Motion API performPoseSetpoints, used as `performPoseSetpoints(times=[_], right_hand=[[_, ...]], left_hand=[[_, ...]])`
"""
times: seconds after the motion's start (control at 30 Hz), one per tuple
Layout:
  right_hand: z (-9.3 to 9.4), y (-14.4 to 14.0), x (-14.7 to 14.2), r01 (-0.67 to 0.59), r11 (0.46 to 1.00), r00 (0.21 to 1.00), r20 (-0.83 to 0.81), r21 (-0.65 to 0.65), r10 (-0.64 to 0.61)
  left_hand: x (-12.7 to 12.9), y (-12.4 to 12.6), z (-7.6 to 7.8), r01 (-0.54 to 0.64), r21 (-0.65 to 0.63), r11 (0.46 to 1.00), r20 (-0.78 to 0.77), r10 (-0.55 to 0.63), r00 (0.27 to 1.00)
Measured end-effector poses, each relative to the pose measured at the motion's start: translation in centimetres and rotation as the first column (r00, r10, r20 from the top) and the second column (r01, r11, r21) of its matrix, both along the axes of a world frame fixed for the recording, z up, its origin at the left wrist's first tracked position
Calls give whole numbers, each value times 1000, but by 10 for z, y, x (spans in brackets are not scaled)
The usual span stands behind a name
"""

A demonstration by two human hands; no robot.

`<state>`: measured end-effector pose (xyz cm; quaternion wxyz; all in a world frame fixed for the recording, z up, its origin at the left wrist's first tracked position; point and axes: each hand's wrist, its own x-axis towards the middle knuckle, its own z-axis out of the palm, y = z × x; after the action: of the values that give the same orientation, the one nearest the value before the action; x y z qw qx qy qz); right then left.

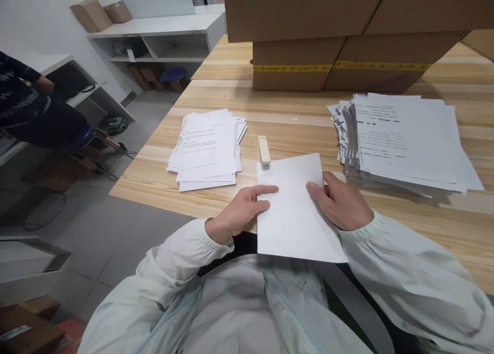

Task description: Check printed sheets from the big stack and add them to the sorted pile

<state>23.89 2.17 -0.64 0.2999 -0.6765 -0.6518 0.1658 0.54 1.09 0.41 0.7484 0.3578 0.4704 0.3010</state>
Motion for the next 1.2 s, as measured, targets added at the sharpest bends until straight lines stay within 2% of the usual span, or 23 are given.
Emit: performPoseSetpoints(times=[0.03,0.1,0.13,0.17,0.23,0.33,0.4,0.47,0.53,0.63,0.73,0.83,0.93,1.0,1.07,1.1,1.17,1.2], right_hand=[[7,-2,5,11,1000,986,165,25,-15],[28,-7,14,21,996,884,464,83,-57],[41,-8,17,21,986,832,544,163,-108],[54,-7,17,-6,972,800,584,237,-137],[79,4,11,-121,933,808,579,340,-107],[94,44,-20,-314,874,875,471,371,114],[88,81,-50,-384,853,894,373,353,248],[71,115,-81,-440,840,884,317,316,344],[47,140,-107,-461,837,874,312,295,372],[12,154,-129,-481,834,861,326,270,390],[-10,150,-133,-488,844,850,338,221,403],[-11,147,-134,-499,837,836,379,226,397],[8,145,-133,-520,805,826,407,285,390],[30,137,-127,-524,776,832,403,350,381],[54,116,-110,-521,753,843,383,402,378],[65,101,-97,-510,754,852,368,414,374],[78,63,-67,-452,776,886,320,440,335],[80,41,-52,-381,821,919,268,425,288]], left_hand=[[0,2,-2,-7,2,1000,2,7,1000],[1,4,-4,-6,5,1000,4,6,1000],[1,4,-5,-2,6,1000,6,2,1000],[1,5,-5,0,9,1000,10,0,1000],[1,6,-5,1,14,1000,21,-2,1000],[1,7,-6,-4,17,1000,33,3,999],[1,8,-6,-7,13,1000,32,6,999],[2,9,-6,-12,7,1000,22,12,1000],[3,10,-6,-15,-1,1000,16,15,1000],[4,10,-7,-19,-4,1000,21,19,1000],[4,11,-10,-17,3,1000,26,17,1000],[4,14,-12,-14,4,1000,40,14,999],[4,11,-9,-11,10,1000,48,11,999],[0,1,-4,26,-18,999,30,-26,999],[-9,-17,2,74,-10,997,7,-73,997],[-15,-28,4,76,41,996,-6,-76,997],[-30,-50,6,42,229,973,-67,-27,997],[-38,-60,6,-1,326,945,-109,39,993]])
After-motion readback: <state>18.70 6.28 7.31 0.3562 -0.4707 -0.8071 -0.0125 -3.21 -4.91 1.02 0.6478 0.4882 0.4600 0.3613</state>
